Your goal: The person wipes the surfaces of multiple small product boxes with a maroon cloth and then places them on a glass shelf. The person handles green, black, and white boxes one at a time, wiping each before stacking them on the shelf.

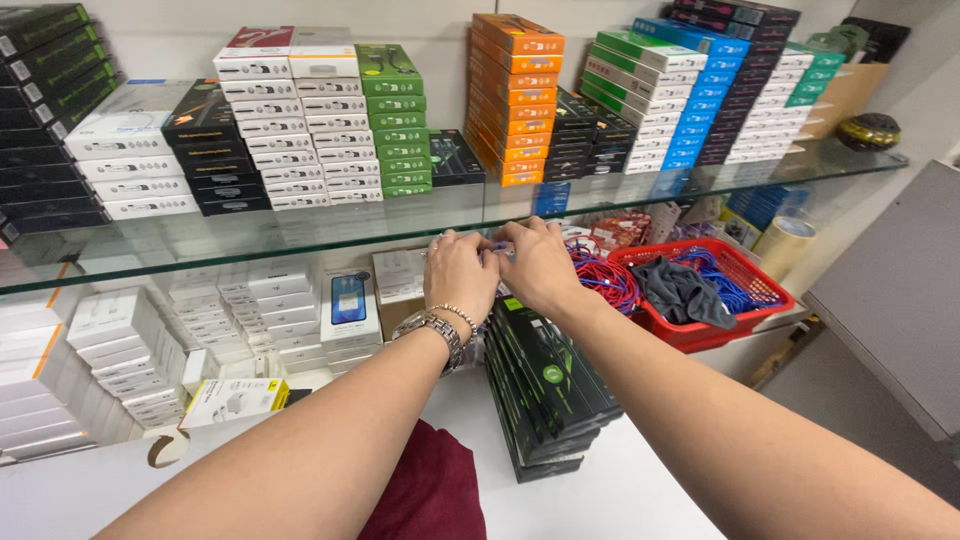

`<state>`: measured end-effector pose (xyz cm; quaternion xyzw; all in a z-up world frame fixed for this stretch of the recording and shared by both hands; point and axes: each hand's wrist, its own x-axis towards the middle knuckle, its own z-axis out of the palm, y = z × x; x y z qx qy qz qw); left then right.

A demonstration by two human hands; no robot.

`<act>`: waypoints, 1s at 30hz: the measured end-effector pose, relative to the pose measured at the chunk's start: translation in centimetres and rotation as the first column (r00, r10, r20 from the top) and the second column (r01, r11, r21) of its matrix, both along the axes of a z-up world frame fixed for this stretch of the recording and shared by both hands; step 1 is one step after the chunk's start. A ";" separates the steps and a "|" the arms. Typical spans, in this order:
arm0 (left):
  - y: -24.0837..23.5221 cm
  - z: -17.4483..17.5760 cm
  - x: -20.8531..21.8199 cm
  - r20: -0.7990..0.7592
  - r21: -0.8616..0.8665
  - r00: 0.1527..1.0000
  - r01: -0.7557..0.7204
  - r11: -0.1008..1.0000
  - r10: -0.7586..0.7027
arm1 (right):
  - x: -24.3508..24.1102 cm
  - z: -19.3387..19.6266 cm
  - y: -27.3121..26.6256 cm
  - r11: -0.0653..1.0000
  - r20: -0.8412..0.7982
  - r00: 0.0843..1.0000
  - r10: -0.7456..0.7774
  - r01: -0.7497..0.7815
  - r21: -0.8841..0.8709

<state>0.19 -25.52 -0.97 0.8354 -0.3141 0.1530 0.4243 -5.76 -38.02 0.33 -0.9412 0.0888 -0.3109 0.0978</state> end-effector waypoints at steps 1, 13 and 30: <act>-0.3 -0.3 -0.6 -0.037 0.018 0.999 0.000 1.000 0.000 | -0.9 -0.2 -0.2 1.000 0.004 1.000 -0.014 0.014 0.008; -4.9 -5.7 -4.9 -0.595 0.227 0.801 0.087 0.970 0.068 | -8.3 -3.1 -4.3 0.853 -0.436 0.895 -0.093 0.297 0.429; -6.0 -8.5 -4.1 -0.679 0.333 0.717 0.114 0.936 0.155 | -10.8 -4.4 -3.7 0.753 -0.555 0.831 -0.029 0.384 0.535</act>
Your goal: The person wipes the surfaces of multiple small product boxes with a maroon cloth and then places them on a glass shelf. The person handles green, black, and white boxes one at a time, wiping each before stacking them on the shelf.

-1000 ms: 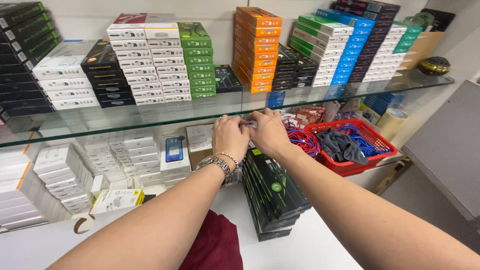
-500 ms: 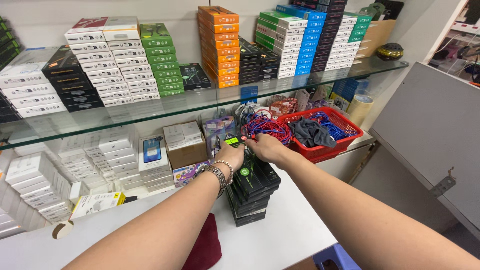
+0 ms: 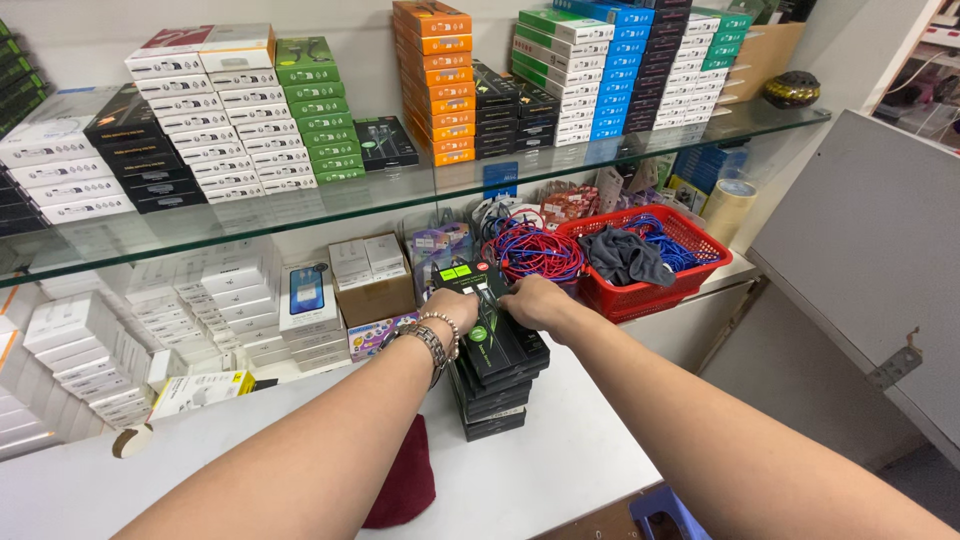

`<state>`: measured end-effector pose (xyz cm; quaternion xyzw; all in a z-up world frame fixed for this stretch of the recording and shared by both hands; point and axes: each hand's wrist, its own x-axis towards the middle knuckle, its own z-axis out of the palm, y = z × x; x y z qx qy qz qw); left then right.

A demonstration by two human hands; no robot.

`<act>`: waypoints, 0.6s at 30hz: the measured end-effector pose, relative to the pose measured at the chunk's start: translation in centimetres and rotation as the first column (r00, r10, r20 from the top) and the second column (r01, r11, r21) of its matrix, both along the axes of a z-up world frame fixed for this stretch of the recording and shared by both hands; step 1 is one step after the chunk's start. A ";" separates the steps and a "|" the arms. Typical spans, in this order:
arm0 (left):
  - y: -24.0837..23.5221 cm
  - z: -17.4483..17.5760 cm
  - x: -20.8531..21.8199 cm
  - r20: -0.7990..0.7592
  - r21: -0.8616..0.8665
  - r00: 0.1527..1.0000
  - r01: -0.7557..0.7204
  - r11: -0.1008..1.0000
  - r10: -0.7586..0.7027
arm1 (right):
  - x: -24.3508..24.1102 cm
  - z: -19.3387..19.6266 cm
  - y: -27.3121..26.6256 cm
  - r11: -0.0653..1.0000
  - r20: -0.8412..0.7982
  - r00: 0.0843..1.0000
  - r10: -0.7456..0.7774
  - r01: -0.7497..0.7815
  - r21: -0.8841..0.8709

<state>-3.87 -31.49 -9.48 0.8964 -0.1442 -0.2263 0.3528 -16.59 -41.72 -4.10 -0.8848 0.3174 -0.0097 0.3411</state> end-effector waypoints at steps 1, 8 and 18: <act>0.0 0.3 -0.2 0.017 -0.026 0.999 -0.027 0.999 0.028 | 0.0 0.2 0.1 1.000 0.007 1.000 0.004 -0.004 -0.011; 1.6 3.8 -1.8 0.109 -0.272 0.959 -0.222 0.936 0.260 | 0.1 3.5 2.6 0.992 0.285 0.956 -0.073 0.099 -0.077; 16.8 5.6 1.6 -0.654 -0.751 0.688 -0.540 0.380 -0.315 | 5.5 0.0 9.3 0.517 0.393 0.898 -0.201 -0.243 0.821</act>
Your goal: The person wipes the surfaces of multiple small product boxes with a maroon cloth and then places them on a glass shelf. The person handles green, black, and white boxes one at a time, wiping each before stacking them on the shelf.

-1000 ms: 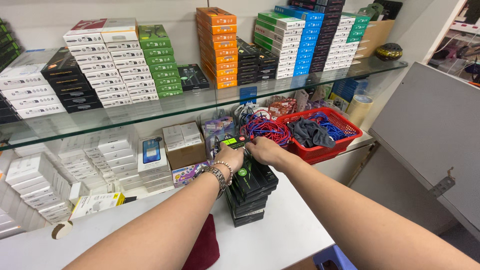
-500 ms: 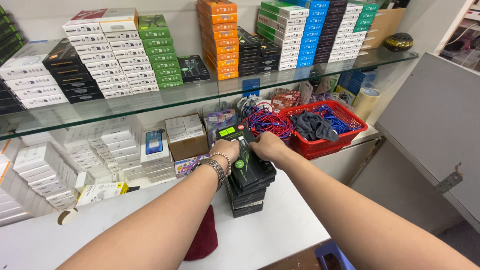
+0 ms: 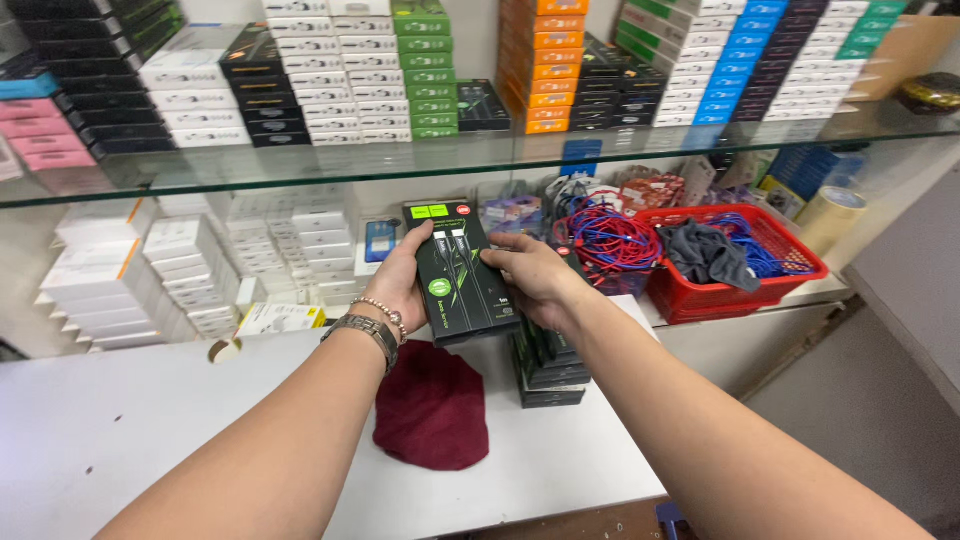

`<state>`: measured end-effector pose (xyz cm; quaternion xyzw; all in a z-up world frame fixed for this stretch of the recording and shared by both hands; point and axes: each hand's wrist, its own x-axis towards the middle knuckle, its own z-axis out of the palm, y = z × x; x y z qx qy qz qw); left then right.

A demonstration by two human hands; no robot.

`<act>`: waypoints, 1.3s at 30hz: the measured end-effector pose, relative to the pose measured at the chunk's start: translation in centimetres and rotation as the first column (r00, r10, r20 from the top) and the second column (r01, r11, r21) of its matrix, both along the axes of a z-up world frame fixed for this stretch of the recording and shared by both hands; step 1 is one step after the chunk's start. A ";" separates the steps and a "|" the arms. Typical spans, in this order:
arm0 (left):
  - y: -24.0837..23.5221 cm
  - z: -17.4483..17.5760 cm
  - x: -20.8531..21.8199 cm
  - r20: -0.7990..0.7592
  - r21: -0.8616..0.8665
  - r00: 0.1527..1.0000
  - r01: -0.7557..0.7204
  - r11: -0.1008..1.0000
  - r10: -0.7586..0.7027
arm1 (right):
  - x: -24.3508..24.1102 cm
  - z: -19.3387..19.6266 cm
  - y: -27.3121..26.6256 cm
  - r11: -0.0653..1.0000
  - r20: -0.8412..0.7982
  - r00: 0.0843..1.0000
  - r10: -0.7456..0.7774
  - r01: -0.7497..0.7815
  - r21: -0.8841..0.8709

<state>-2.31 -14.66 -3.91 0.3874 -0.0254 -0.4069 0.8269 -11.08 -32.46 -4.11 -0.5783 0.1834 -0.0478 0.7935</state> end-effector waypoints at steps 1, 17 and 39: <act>1.5 -0.3 0.3 -0.018 -0.008 0.999 -0.033 0.999 0.033 | 0.6 -1.3 0.7 0.994 0.072 0.997 0.025 -0.032 0.101; 19.3 -2.5 2.3 -0.005 0.059 0.943 -0.331 0.942 0.332 | -1.5 -7.8 14.6 0.199 -0.453 0.854 0.255 -0.505 -0.840; 10.6 3.8 2.7 0.564 0.374 0.814 -0.103 0.922 -0.139 | 2.7 6.3 10.2 0.985 0.392 0.918 -0.051 -0.018 0.172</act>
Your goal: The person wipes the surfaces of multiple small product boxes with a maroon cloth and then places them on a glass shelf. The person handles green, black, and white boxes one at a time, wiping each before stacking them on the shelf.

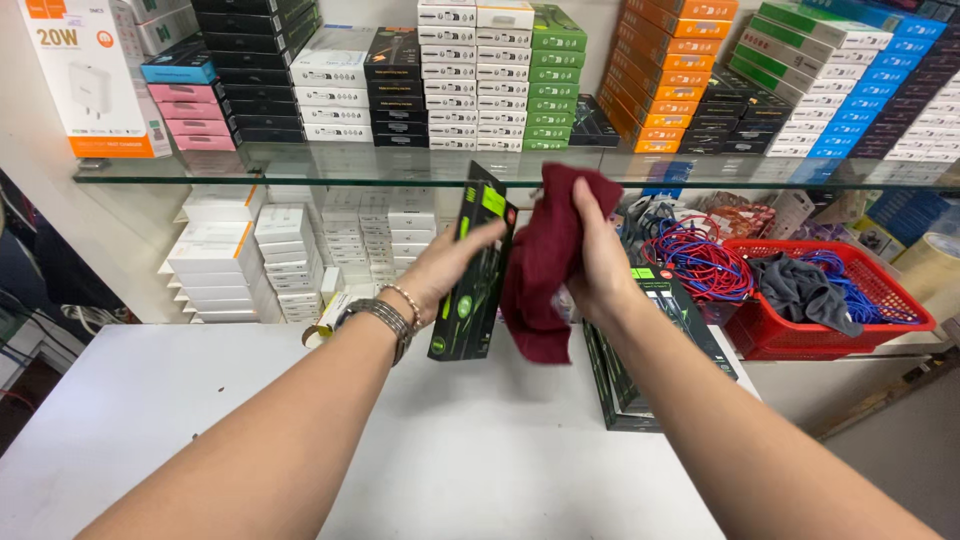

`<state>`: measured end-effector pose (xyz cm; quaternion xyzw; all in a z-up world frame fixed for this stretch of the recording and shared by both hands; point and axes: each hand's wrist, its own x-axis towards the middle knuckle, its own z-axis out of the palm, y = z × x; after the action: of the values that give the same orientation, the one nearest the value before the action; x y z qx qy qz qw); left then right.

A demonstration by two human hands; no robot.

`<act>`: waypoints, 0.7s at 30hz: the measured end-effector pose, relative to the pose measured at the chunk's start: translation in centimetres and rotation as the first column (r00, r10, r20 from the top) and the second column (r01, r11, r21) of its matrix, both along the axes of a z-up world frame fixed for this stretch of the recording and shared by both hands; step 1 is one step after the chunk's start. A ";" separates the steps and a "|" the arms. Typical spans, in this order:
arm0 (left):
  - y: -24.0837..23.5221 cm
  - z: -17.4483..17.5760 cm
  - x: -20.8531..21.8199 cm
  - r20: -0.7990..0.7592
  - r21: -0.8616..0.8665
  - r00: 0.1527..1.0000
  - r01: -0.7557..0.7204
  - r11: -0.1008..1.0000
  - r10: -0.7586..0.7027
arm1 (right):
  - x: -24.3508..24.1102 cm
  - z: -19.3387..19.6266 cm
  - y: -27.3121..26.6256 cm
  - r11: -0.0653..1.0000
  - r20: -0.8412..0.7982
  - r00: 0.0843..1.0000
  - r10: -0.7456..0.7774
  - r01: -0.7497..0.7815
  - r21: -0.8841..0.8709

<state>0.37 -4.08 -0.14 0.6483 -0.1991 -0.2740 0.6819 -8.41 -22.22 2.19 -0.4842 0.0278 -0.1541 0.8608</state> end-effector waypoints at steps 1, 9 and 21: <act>-0.5 -0.4 -0.6 0.210 0.034 0.978 0.002 0.999 -0.009 | 0.7 1.2 -0.2 0.995 0.023 0.995 0.098 -0.098 0.015; -1.7 -1.0 -2.6 0.566 -0.055 0.824 0.041 0.998 -0.003 | 2.8 0.1 0.1 0.976 0.004 1.000 -0.017 0.017 -0.216; -1.8 -1.3 -2.5 0.794 -0.096 0.577 -0.187 0.978 0.189 | 2.1 0.9 1.6 0.971 -0.116 0.988 -0.107 0.078 -0.227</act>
<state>-2.14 -5.86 -1.47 0.7188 -0.4135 0.1191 0.5461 -6.33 -20.58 3.09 -0.5844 0.0878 -0.1652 0.7896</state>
